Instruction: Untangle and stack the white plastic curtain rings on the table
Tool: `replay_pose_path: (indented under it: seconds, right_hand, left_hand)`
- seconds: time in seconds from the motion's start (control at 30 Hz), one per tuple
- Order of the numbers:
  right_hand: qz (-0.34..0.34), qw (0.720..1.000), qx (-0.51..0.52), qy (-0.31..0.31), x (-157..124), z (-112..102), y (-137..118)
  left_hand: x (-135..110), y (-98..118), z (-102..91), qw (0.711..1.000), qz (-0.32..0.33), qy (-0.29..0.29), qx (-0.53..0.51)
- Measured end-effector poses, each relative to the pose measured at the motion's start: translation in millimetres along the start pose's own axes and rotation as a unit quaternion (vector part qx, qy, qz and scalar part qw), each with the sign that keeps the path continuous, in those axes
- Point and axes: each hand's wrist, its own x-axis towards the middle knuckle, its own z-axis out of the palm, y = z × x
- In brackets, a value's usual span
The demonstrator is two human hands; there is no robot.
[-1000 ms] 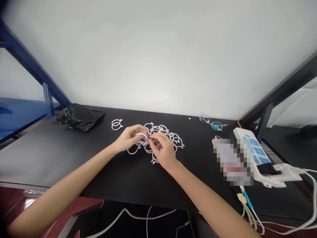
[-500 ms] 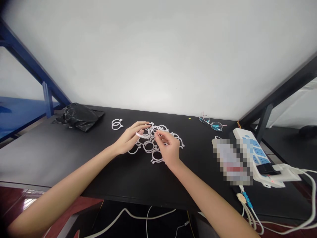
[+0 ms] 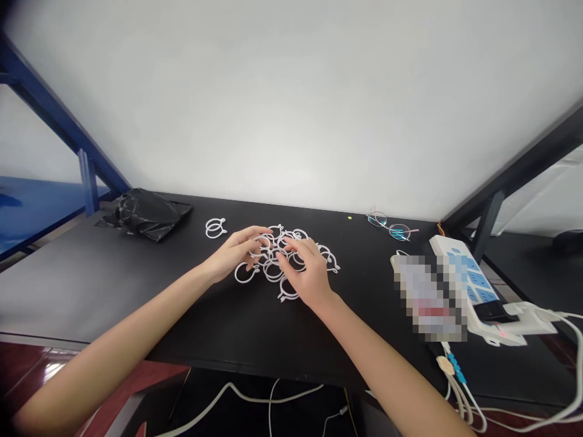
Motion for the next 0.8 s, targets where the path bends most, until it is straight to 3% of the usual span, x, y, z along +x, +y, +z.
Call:
replay_pose_path:
  seconds: [0.2, 0.33, 0.47, 0.57, 0.63, 0.7, 0.77, 0.8]
  right_hand:
    - [-0.011, 0.998, 0.054, -0.033, -4, 5, -4]
    - [-0.003, 0.997, 0.076, -0.004, -7, 8, -9]
    - [-0.042, 0.996, 0.075, 0.014, -9, 7, -14]
    - [-0.045, 0.996, 0.075, 0.024, -10, 8, -15]
    - [-0.042, 0.995, 0.087, 0.027, -10, 8, -18]
    - [-0.049, 0.993, 0.105, 0.026, -11, 8, -22]
    - [-0.063, 0.99, 0.122, 0.019, -11, 8, -28]
    - [-0.069, 0.989, 0.129, 0.014, -11, 8, -30]
  left_hand:
    - [-5, 3, 8.5, 0.996, -0.038, -0.022, -0.075]
    - [-6, 3, 14.9, 0.996, -0.036, -0.019, -0.082]
    - [-9, 1, 23.0, 0.997, -0.046, -0.027, -0.052]
    - [-15, -2, 27.1, 0.997, 0.047, 0.006, 0.058]
    - [-19, -5, 26.3, 0.959, 0.193, 0.048, 0.2]
    - [-20, -9, 22.9, 0.876, 0.334, 0.079, 0.34]
    - [-20, -12, 18.8, 0.796, 0.415, 0.099, 0.429]
    - [-19, -13, 17.3, 0.77, 0.434, 0.111, 0.454]
